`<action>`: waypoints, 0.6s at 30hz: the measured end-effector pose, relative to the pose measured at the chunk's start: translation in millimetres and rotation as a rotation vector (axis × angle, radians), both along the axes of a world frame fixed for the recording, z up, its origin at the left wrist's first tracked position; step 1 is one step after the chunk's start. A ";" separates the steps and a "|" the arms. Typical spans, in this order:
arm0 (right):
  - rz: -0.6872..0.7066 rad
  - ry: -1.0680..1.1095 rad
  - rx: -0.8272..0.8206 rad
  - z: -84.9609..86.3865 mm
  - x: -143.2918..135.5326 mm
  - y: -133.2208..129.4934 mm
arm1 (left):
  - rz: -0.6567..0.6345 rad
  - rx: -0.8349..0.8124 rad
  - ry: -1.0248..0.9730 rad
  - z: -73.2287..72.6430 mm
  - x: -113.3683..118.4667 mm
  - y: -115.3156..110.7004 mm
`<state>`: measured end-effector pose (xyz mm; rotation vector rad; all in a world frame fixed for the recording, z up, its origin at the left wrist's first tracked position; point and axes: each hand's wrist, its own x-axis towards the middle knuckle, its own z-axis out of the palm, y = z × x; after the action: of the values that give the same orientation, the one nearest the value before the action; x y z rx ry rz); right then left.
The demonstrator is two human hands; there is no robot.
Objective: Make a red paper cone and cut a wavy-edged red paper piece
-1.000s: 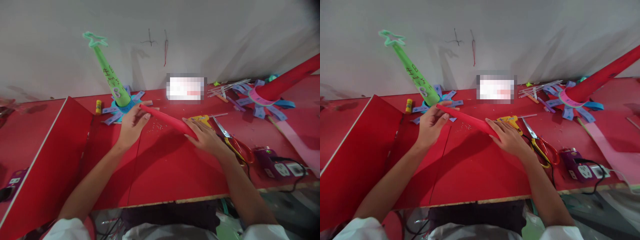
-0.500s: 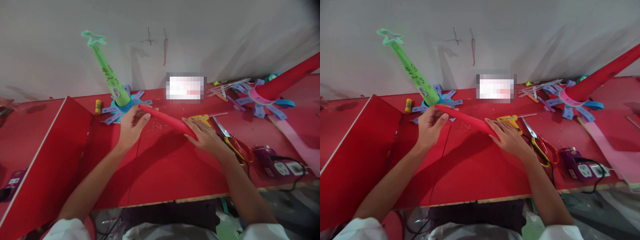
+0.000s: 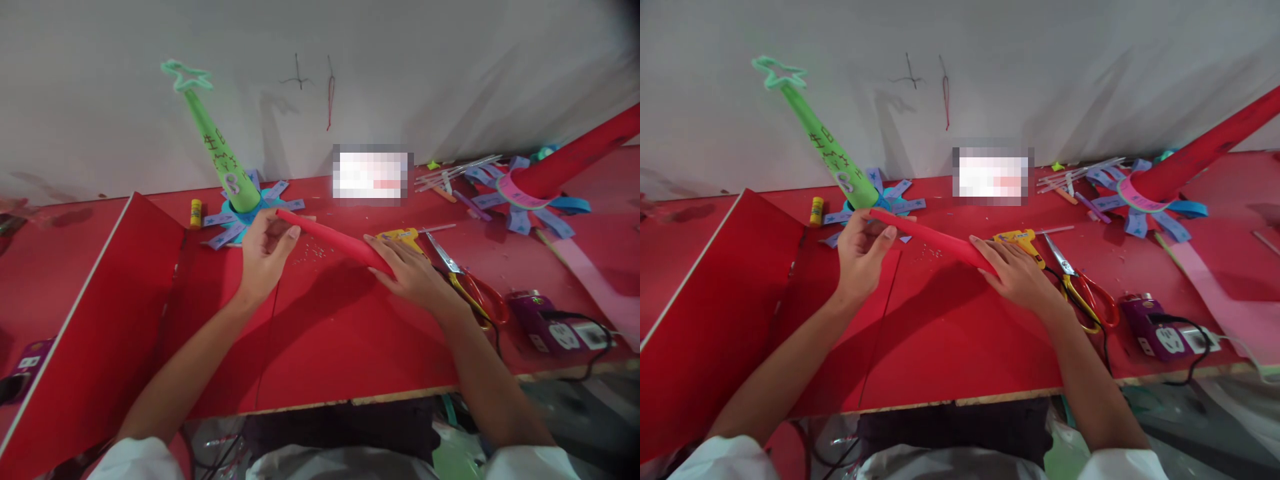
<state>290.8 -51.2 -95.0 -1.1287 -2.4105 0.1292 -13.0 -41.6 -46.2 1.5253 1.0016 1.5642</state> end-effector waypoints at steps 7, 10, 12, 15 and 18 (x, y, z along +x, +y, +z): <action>0.009 -0.017 0.015 0.6 -0.5 -0.8 | 0.013 0.000 0.001 2.0 2.4 -2.1; 0.012 -0.011 0.032 -0.5 -0.5 -0.5 | 0.009 0.016 -0.012 1.2 2.4 -1.7; 0.015 -0.013 0.038 -1.5 -0.3 -0.2 | 0.012 0.016 -0.017 0.4 2.3 -1.5; 0.012 -0.015 0.026 -2.5 -0.2 0.3 | 0.026 -0.007 -0.008 -0.5 2.2 -1.6; 0.014 -0.005 0.026 -3.1 -0.2 0.5 | 0.025 -0.003 -0.012 -0.4 2.4 -1.7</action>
<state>290.7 -50.7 -98.2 -1.1024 -2.4174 0.0997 -10.6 -43.3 -46.6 1.5049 1.0195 1.5863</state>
